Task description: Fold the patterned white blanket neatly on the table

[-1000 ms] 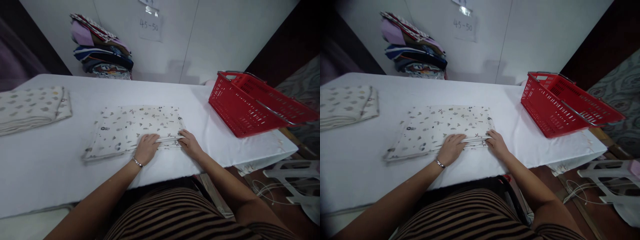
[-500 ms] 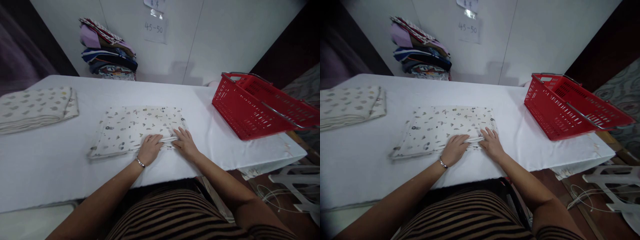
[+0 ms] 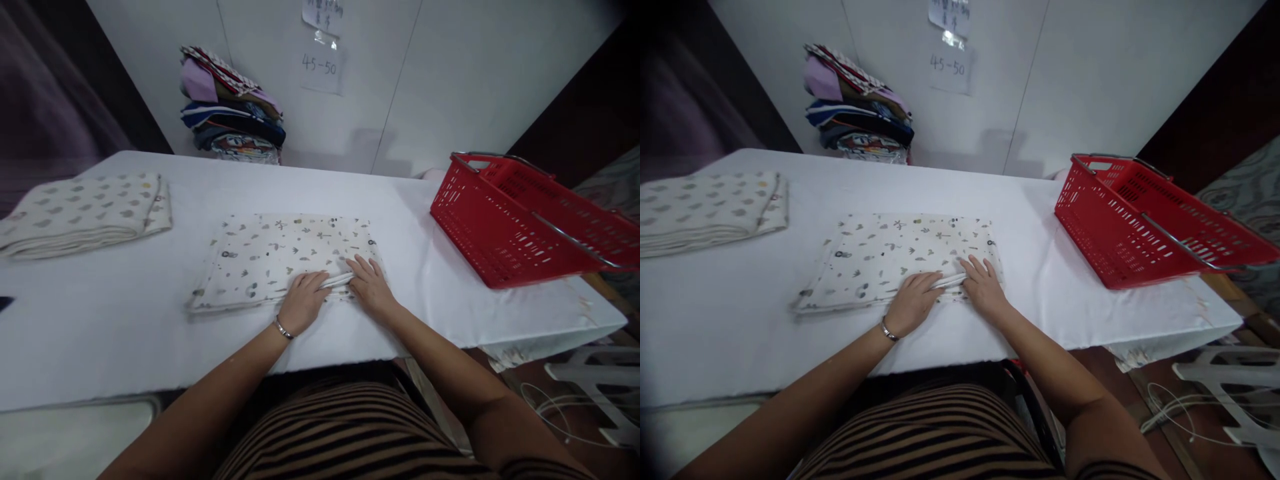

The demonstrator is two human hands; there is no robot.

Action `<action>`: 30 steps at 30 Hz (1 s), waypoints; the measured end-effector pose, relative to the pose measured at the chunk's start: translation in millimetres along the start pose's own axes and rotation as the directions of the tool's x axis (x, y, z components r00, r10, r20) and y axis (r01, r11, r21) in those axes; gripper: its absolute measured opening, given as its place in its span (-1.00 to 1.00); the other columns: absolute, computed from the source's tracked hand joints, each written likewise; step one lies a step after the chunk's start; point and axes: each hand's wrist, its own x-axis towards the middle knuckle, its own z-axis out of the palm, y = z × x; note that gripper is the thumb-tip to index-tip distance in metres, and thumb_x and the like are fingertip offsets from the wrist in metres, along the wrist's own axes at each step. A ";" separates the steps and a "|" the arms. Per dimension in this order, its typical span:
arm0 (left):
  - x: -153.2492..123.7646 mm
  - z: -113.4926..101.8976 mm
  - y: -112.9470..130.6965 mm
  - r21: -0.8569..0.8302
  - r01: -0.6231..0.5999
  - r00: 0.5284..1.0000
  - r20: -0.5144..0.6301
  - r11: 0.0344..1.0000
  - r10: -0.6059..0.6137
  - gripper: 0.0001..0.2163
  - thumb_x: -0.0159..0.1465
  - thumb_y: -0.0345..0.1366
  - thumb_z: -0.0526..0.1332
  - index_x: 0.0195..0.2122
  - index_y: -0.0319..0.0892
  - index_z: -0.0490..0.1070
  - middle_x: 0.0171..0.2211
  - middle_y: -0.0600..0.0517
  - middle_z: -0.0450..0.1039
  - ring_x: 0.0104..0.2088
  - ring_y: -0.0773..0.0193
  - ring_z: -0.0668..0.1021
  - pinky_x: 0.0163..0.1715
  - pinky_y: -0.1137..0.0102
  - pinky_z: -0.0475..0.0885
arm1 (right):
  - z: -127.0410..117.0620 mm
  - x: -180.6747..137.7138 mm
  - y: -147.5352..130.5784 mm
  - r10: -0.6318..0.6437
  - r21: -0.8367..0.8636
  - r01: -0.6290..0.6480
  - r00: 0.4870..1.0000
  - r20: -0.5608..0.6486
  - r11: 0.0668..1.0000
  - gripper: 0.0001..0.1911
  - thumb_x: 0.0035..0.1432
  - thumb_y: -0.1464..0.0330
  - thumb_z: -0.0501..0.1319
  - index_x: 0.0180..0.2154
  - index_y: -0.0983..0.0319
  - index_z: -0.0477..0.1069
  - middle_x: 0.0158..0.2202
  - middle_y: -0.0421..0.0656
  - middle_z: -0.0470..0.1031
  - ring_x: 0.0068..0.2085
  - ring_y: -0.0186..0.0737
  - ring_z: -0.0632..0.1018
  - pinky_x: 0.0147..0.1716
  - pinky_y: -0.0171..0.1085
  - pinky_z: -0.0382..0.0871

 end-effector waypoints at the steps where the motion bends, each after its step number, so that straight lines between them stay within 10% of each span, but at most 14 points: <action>1: -0.4 0.1 -0.2 0.004 0.004 1.000 0.000 1.000 -0.004 -0.79 0.25 -0.43 0.08 -0.19 -0.09 0.47 0.05 -0.04 0.36 0.05 0.12 0.36 0.00 0.15 0.26 | 0.5 -0.7 0.3 0.008 0.006 -0.008 1.000 -0.003 1.000 -0.75 0.27 0.40 0.01 -0.36 0.23 0.42 0.22 -0.08 0.18 0.30 -0.08 -0.01 0.20 0.09 -0.08; 30: 2.2 4.7 -1.3 0.017 0.024 0.996 0.085 1.000 -0.026 -0.80 0.26 -0.41 0.05 -0.24 -0.11 0.47 0.02 -0.01 0.40 0.02 0.12 0.39 -0.08 0.19 0.27 | -21.8 -64.8 17.8 0.116 0.076 -0.111 0.992 -0.053 0.991 -0.80 0.19 0.39 0.11 -0.16 0.19 0.43 0.23 -0.06 0.13 0.29 0.01 -0.01 0.11 0.10 0.13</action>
